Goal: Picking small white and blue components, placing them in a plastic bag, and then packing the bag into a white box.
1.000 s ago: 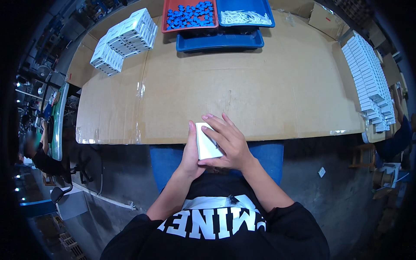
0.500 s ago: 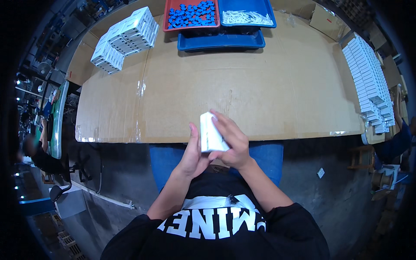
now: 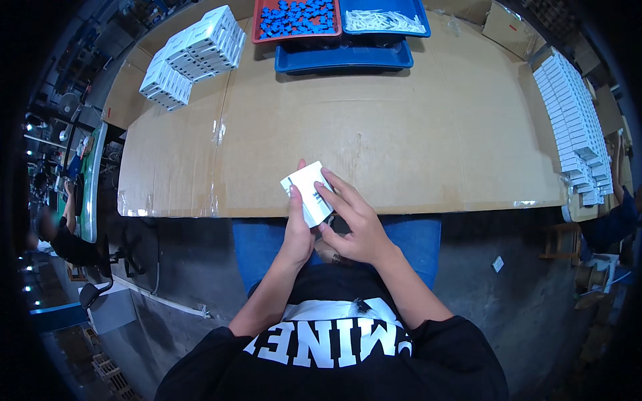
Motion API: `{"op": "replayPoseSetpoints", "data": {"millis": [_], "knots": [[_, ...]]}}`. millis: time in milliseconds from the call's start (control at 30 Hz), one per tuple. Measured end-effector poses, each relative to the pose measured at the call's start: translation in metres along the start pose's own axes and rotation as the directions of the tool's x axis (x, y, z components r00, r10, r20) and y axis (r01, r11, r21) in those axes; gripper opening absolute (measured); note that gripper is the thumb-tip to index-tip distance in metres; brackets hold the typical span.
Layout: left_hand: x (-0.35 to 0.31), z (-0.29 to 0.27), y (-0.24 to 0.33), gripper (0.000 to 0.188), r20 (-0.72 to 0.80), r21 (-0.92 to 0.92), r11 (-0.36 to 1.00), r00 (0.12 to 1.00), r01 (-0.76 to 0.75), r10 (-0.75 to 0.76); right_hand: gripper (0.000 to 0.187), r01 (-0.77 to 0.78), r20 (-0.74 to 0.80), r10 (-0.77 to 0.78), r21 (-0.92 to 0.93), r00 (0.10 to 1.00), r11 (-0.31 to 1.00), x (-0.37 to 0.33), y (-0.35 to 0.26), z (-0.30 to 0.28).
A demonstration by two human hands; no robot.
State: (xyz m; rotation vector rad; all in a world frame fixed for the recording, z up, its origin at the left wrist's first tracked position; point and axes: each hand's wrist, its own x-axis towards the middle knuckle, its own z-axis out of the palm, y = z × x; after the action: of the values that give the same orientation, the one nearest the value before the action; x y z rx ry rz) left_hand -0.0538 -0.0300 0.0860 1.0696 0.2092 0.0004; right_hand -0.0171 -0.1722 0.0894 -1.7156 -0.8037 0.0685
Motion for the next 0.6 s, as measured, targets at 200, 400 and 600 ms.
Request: {"op": "replayPoseSetpoints", "data": {"millis": [200, 400, 600], "knots": [[0.001, -0.009, -0.013, 0.072, -0.137, 0.047, 0.992, 0.985, 0.117, -0.110, 0.062, 0.101, 0.041, -0.094, -0.216, 0.995, 0.971, -0.001, 0.014, -0.003], [-0.001, -0.006, -0.014, 0.076, -0.209, 0.089, 0.981, 0.967, 0.170, -0.148, 0.058, 0.137, 0.021, -0.136, -0.235, 0.990, 0.962, -0.006, 0.024, 0.000], [0.000, -0.006, -0.017, 0.074, -0.257, 0.128, 0.977, 0.957, 0.173, -0.136, 0.060, 0.172, 0.042, -0.167, -0.230, 0.985, 0.958, -0.005, 0.025, 0.003]]}}
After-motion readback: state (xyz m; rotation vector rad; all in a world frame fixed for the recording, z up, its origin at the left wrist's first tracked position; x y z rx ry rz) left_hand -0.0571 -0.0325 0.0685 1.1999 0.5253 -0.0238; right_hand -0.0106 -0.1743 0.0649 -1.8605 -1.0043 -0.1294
